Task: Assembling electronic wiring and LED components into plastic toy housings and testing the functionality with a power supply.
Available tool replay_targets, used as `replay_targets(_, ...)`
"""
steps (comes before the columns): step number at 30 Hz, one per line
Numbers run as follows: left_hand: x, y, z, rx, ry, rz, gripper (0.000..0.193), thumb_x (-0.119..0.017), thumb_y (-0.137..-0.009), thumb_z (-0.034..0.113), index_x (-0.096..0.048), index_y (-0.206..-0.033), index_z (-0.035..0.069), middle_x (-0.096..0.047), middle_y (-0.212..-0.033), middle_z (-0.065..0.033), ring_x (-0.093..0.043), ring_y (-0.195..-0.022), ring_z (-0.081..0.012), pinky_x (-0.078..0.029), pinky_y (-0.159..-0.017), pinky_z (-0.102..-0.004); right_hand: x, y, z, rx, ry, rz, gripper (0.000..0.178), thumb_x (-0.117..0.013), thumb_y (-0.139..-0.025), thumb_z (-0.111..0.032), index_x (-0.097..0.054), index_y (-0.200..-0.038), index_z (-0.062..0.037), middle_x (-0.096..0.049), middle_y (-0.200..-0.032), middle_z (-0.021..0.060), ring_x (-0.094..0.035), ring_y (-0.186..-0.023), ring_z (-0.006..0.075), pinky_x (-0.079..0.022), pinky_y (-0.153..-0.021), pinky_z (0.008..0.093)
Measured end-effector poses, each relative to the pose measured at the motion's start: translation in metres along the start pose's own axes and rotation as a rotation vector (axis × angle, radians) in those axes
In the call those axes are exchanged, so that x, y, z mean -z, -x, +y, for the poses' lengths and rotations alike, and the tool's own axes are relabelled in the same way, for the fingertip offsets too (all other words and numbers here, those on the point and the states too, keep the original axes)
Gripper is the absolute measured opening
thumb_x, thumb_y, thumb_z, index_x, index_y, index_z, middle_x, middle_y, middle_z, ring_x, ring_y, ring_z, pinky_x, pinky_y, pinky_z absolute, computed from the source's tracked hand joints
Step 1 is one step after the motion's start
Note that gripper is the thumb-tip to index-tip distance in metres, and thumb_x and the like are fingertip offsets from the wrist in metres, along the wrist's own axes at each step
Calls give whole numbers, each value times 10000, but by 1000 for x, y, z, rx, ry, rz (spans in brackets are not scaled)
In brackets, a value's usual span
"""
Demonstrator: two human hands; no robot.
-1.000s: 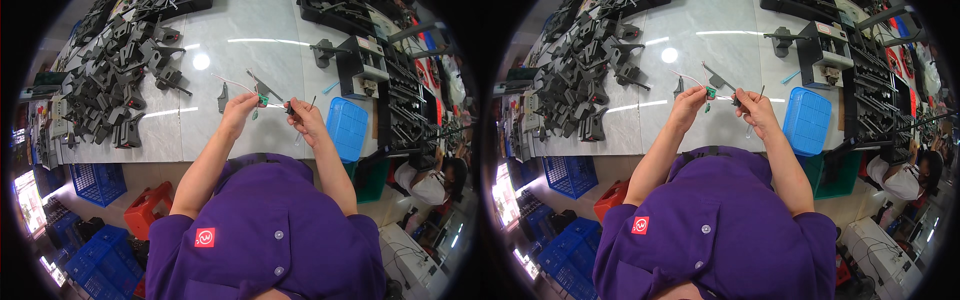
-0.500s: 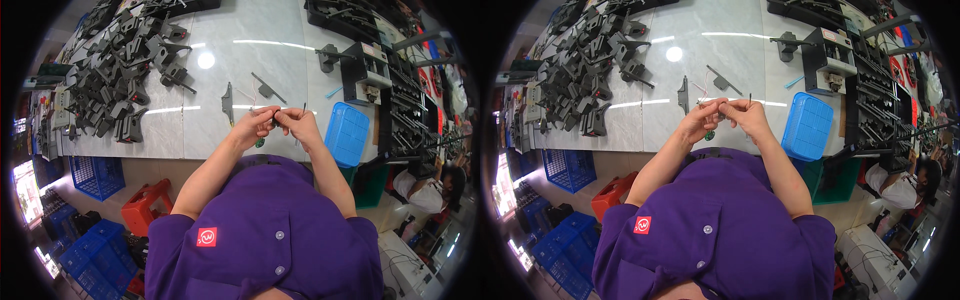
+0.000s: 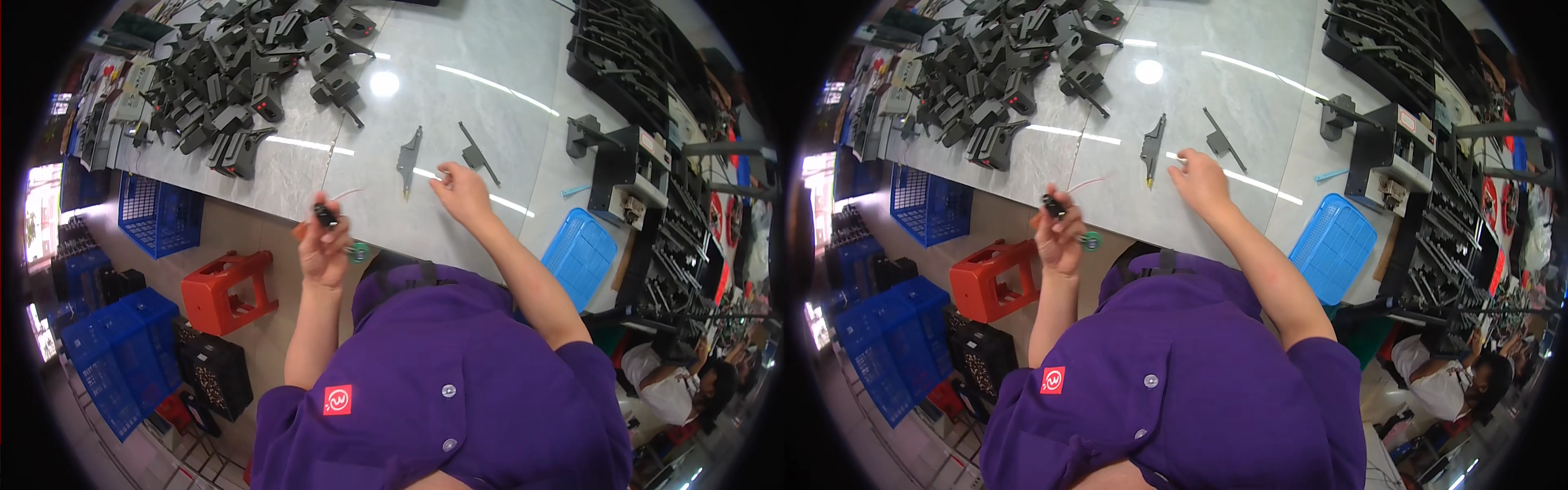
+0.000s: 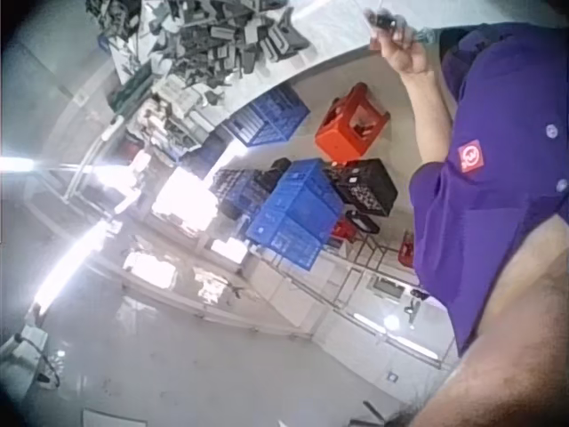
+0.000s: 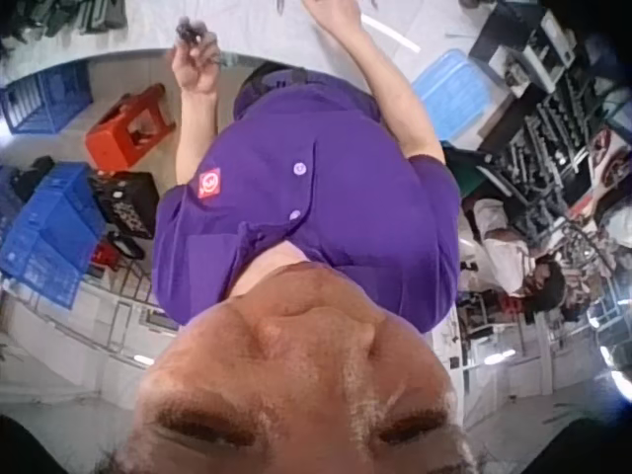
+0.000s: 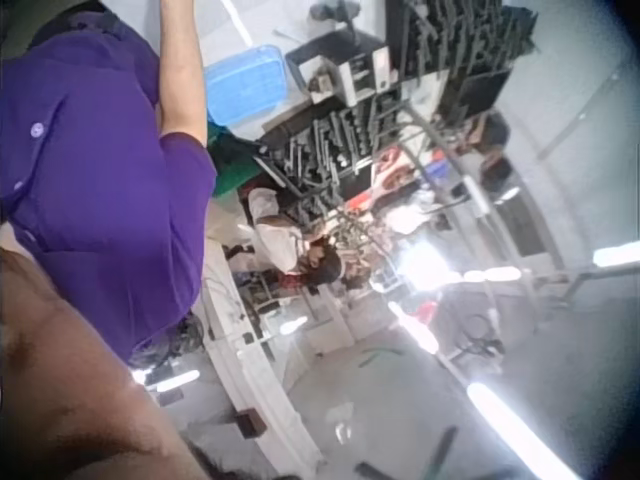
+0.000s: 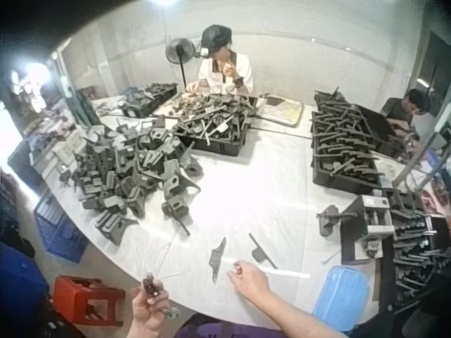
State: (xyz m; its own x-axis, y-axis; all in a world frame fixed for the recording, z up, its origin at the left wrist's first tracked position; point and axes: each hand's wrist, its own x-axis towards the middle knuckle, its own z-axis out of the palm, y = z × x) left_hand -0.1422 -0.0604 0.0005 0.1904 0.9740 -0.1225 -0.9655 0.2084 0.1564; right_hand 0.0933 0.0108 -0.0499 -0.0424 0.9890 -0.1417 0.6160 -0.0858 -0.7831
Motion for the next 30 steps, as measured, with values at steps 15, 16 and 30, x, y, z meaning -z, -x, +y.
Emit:
replay_targets(15,22,15,5,-77,-128,354,339,-446,-890,100,-426,-1229,108,-493,-1041,-93,-427,-664,-90,-342,-457,-152,-43,-52,21,-144,82,-148,414,-708,-621,-177,-576,-985,-29,-614,-734,88,-603,-725,229,-475,-658,330)
replay_targets(16,29,11,0,-6,-136,367,349,-443,-889,93,-417,-1237,114,-488,-1040,-89,-427,-667,-90,-338,-450,-150,-40,-50,23,-179,31,-163,375,-713,-615,-180,-603,-938,-26,-616,-708,83,-606,-707,210,-477,-645,314)
replay_targets(30,60,-60,-63,441,-737,715,237,-601,-816,263,-525,-989,120,-594,-834,-8,-465,-553,-54,-298,-403,-138,-33,-8,11,-78,64,-119,250,-713,-644,-193,-636,-794,-8,-627,-679,104,-610,-625,196,-485,-610,290)
